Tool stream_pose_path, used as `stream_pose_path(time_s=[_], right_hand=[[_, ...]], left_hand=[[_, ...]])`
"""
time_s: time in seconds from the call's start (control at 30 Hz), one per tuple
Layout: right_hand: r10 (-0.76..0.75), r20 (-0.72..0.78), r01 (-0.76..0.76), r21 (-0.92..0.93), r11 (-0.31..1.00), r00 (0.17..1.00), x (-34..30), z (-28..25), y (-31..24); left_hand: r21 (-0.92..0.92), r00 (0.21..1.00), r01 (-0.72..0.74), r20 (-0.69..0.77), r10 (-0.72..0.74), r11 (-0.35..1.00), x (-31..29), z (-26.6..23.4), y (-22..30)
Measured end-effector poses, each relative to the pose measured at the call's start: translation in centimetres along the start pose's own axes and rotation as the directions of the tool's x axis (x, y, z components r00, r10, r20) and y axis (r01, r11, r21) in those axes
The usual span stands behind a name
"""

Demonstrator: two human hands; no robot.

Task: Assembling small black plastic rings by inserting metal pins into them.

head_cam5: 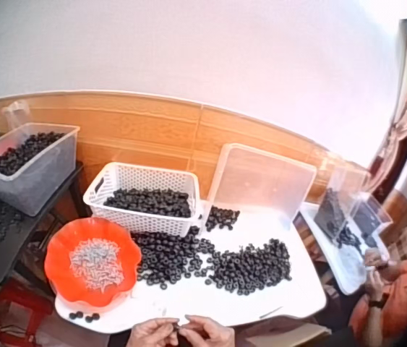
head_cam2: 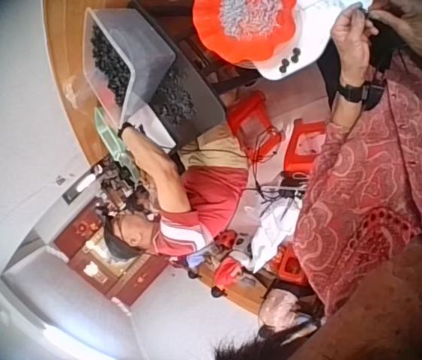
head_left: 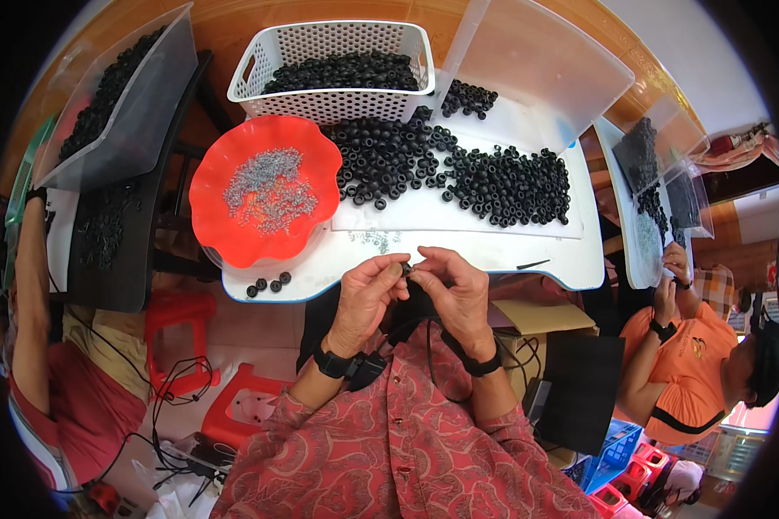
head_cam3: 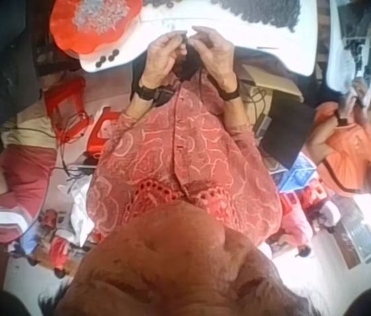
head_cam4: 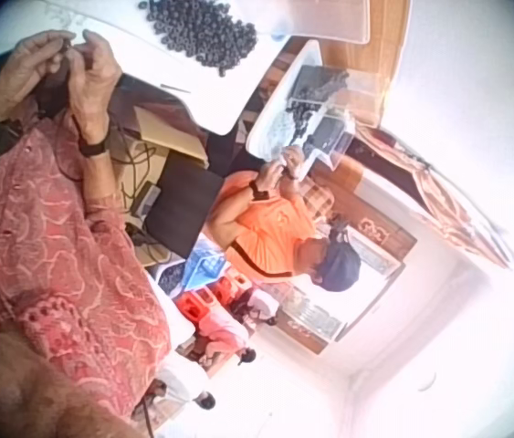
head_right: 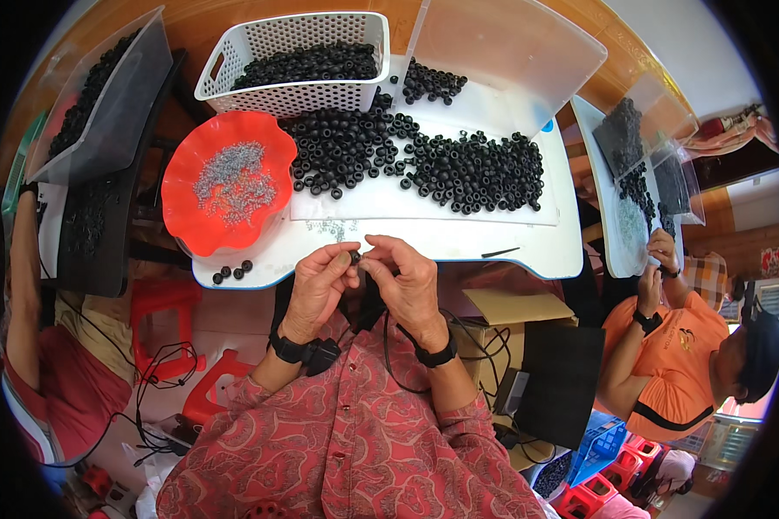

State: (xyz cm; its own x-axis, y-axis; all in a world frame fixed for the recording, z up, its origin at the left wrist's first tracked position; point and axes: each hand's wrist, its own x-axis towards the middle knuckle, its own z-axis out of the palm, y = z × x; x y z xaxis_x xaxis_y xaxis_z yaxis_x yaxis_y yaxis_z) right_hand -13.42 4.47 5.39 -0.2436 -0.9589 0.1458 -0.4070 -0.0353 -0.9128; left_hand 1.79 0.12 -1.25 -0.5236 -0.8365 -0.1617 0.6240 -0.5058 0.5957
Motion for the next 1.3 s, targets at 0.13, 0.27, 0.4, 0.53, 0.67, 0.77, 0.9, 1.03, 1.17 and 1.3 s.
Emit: stream_pose_path(time_s=[0.13,0.27,0.4,0.53,0.67,0.77,0.9,1.03,1.17,1.3], right_hand=[[-0.058,0.017,0.059,-0.101,0.993,0.998,0.1,-0.3,-0.5],[-0.112,0.074,0.122,-0.151,0.981,0.991,0.2,-0.7,-0.9],[-0.093,0.142,0.110,-0.118,0.987,0.986,0.3,-1.0,-1.1],[-0.059,0.134,0.060,-0.006,0.998,0.989,0.2,-0.8,-0.3],[0.124,0.146,-0.153,0.207,0.966,0.982,0.0,-0.6,0.3],[0.176,0.160,-0.223,0.359,0.906,0.971,-0.1,-0.9,0.3],[0.185,0.155,-0.231,0.380,0.895,0.971,-0.1,-1.0,0.6],[0.160,0.120,-0.193,0.354,0.915,0.980,-0.2,-0.7,0.7],[0.167,0.073,-0.181,0.289,0.940,0.983,-0.1,-0.6,0.7],[0.184,0.057,-0.193,0.275,0.942,0.981,0.2,-0.9,0.9]], left_hand=[[0.094,1.000,0.002,-0.019,0.000,0.996,-0.1,0.0,-0.2],[0.220,1.000,-0.007,-0.005,0.009,0.976,-0.1,-0.3,0.0],[0.320,0.997,-0.038,0.071,0.016,0.947,-0.1,-0.2,0.5],[0.305,0.996,0.001,0.081,-0.027,0.952,-0.1,-0.4,0.7],[-0.013,0.988,0.109,0.114,-0.107,0.994,0.1,-0.5,0.1],[-0.113,0.986,0.131,0.116,-0.117,0.985,0.3,-0.3,0.0],[-0.141,0.983,0.144,0.132,-0.126,0.979,0.6,-0.1,-0.2],[-0.073,0.984,0.144,0.115,-0.135,0.987,0.5,-0.1,-0.3],[-0.017,0.990,0.122,0.077,-0.121,0.992,0.7,0.7,-0.3],[-0.020,0.988,0.125,0.096,-0.123,0.992,1.2,0.7,-0.4]])
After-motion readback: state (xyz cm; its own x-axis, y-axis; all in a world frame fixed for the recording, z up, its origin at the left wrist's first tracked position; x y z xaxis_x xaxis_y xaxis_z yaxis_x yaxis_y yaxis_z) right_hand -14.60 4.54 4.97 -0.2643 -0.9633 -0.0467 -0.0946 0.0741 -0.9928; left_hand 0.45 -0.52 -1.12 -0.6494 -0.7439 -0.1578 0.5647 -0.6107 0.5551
